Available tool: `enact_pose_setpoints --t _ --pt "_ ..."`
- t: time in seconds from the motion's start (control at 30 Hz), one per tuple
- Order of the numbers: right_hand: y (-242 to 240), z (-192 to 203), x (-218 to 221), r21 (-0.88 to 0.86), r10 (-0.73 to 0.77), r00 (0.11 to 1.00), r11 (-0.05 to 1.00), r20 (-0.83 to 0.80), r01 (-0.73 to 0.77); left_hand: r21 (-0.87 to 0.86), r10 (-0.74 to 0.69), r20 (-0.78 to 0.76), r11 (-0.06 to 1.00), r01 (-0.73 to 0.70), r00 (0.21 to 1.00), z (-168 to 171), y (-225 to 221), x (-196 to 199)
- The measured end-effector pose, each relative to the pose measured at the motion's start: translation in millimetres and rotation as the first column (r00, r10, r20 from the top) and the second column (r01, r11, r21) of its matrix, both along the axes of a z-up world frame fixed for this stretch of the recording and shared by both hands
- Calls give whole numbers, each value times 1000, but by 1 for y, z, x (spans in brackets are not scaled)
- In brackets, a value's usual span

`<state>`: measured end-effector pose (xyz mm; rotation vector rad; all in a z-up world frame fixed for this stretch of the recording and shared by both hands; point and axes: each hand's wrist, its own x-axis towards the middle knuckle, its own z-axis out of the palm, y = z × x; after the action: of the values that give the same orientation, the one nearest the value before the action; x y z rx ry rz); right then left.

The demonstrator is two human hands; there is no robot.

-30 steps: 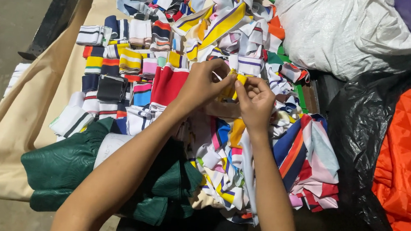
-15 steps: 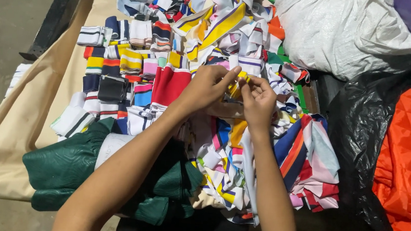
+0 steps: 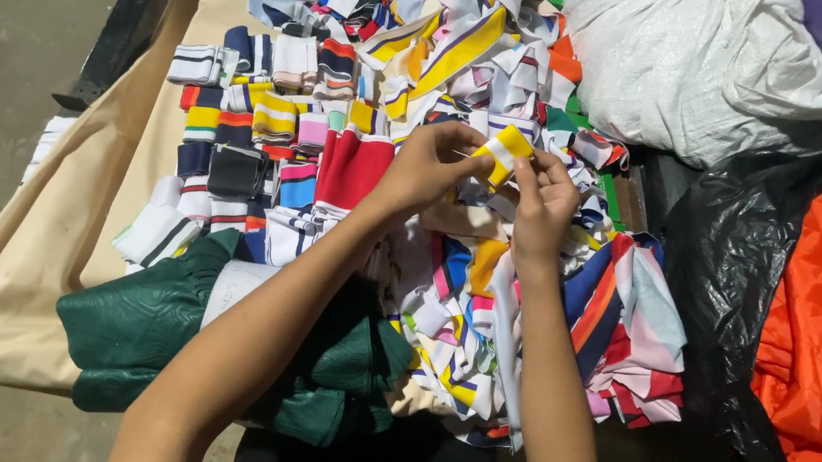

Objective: Inspecting and sorting colorful fabric strips, using scissors to trim excess material or separate pieces.

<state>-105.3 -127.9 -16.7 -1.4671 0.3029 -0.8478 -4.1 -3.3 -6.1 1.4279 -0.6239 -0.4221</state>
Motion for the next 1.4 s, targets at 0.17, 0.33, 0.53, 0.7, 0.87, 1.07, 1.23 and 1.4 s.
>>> enact_pose_setpoints --t 0.17,0.33,0.53,0.7,0.87,1.07,1.23,1.4 --pt "-1 -3 4 10 14 999 1000 32 -14 3 9 -11 1000 -9 1000 14 5 -4" --pt "-3 -3 3 25 36 998 999 49 -37 -22 9 0 1000 -9 1000 13 5 -2" --pt "-15 -14 7 -135 -12 999 991 45 18 -49 88 189 996 -80 978 -5 -6 4" --pt "-42 -9 -2 -246 -196 945 933 261 261 107 -34 469 994 -19 883 -23 -20 -3" --pt "27 58 -11 -437 -10 999 899 36 25 456 -373 562 884 100 738 -42 -32 -19" --pt "97 87 26 -417 333 909 810 -253 -413 478 -412 559 869 127 719 -35 -18 -22" --pt "158 91 72 -330 482 754 695 -446 -639 459 -374 567 883 95 734 -49 -26 -14" --pt "195 71 120 -461 420 631 441 -652 -770 446 -358 577 891 84 734 -52 -18 -16"
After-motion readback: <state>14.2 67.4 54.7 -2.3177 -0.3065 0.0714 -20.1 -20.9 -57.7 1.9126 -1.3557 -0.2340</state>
